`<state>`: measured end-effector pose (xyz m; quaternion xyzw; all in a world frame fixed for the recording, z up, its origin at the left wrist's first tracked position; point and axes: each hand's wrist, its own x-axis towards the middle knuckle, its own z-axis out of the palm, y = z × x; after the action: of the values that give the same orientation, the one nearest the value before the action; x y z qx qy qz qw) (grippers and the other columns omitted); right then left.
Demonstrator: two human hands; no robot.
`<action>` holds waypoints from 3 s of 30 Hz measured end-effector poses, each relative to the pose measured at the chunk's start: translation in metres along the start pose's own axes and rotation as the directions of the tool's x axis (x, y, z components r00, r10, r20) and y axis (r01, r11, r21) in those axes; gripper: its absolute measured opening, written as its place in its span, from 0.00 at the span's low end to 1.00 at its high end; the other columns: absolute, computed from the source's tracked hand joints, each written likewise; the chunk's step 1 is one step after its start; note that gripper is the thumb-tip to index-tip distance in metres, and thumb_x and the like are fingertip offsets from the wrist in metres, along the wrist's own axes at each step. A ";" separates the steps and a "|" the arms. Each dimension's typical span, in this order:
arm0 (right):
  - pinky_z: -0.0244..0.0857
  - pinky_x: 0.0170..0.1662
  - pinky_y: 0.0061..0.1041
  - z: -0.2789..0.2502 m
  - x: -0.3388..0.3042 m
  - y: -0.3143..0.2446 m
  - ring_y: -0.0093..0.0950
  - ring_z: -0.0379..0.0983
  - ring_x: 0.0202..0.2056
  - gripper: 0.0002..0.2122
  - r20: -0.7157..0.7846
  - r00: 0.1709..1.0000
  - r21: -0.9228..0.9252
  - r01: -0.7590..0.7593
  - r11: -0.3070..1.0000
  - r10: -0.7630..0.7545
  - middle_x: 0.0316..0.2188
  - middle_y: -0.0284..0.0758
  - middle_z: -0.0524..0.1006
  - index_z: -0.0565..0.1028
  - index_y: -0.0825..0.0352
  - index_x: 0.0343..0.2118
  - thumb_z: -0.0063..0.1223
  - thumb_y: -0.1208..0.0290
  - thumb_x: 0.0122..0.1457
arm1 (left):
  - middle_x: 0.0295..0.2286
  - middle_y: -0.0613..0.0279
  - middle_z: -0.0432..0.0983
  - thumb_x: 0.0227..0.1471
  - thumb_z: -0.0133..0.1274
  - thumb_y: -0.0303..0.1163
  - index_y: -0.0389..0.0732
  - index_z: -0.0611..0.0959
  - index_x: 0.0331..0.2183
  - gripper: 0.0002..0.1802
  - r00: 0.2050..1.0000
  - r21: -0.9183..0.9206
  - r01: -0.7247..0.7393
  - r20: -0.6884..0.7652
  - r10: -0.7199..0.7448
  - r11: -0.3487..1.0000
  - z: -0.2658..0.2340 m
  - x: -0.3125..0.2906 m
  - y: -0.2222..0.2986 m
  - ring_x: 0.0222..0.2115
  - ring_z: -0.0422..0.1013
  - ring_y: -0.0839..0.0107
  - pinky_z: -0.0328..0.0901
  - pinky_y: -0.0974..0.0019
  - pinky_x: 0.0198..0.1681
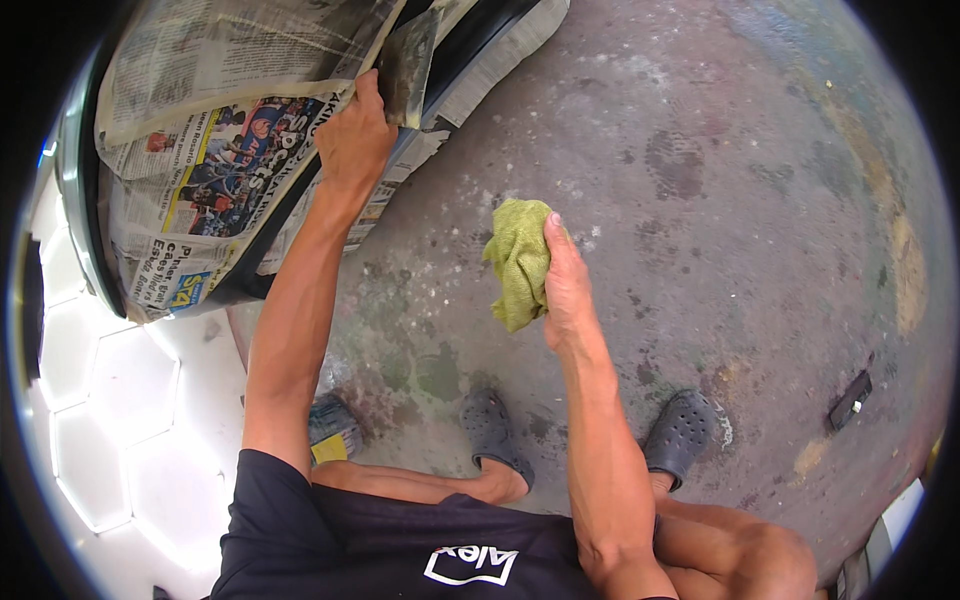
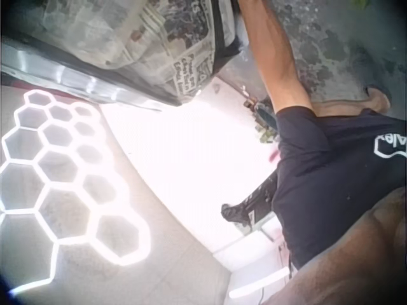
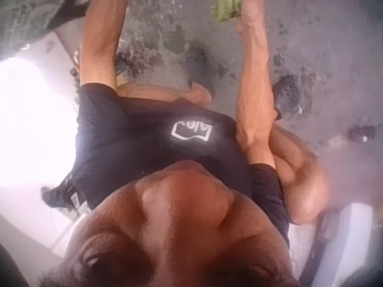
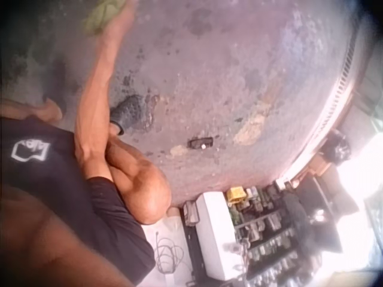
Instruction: The person wipes a black car bumper with a green cloth, then uses a spray gun to apply a substance to the bumper while continuing to wipe the surface. The bumper is partially covered with newspaper.
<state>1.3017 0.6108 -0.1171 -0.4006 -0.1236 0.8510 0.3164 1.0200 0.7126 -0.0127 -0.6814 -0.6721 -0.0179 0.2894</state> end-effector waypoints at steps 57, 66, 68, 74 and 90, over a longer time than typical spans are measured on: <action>0.77 0.50 0.30 -0.009 0.003 -0.004 0.24 0.80 0.44 0.19 0.062 0.998 0.039 0.028 0.999 -0.031 0.43 0.32 0.82 0.75 0.61 0.52 0.70 0.61 0.64 | 0.36 0.47 0.88 0.58 0.58 0.25 0.41 0.75 0.58 0.26 0.976 0.118 -0.001 0.218 -0.025 0.993 -0.034 -0.101 -0.069 0.30 0.86 0.47 0.78 0.46 0.33; 0.77 0.51 0.31 -0.009 0.003 -0.005 0.24 0.80 0.45 0.19 0.073 0.997 0.036 0.034 0.999 -0.037 0.43 0.32 0.82 0.75 0.61 0.51 0.70 0.59 0.65 | 0.35 0.48 0.88 0.55 0.58 0.24 0.41 0.77 0.56 0.25 0.991 0.076 -0.081 0.115 0.072 0.994 -0.031 -0.073 -0.050 0.31 0.86 0.48 0.78 0.48 0.32; 0.77 0.51 0.30 -0.013 0.005 -0.004 0.23 0.80 0.45 0.18 0.078 0.996 0.034 0.031 0.999 -0.034 0.44 0.32 0.82 0.75 0.61 0.51 0.69 0.57 0.67 | 0.36 0.48 0.88 0.55 0.58 0.24 0.41 0.77 0.55 0.25 0.991 0.090 -0.105 0.089 0.097 0.990 -0.028 -0.066 -0.050 0.32 0.86 0.47 0.79 0.47 0.33; 0.78 0.49 0.28 0.000 -0.003 -0.013 0.22 0.80 0.43 0.17 0.037 0.999 0.076 0.030 0.997 -0.033 0.42 0.29 0.82 0.76 0.60 0.47 0.66 0.51 0.71 | 0.38 0.47 0.88 0.56 0.59 0.26 0.42 0.78 0.56 0.24 0.989 0.091 -0.087 0.125 0.075 0.992 -0.023 -0.080 -0.068 0.34 0.86 0.44 0.78 0.42 0.36; 0.73 0.42 0.24 0.017 0.003 -0.020 0.17 0.76 0.39 0.15 0.142 0.943 -0.194 0.326 0.925 -0.302 0.38 0.30 0.81 0.74 0.64 0.46 0.61 0.56 0.76 | 0.46 0.40 0.86 0.59 0.59 0.26 0.43 0.75 0.66 0.34 0.930 -0.239 0.105 0.368 -0.010 0.965 -0.103 -0.184 -0.057 0.42 0.82 0.38 0.76 0.46 0.44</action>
<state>1.2960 0.6292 -0.0987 -0.3603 -0.2944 0.7914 0.3964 0.9869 0.4994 0.0180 -0.6843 -0.7257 0.0141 0.0694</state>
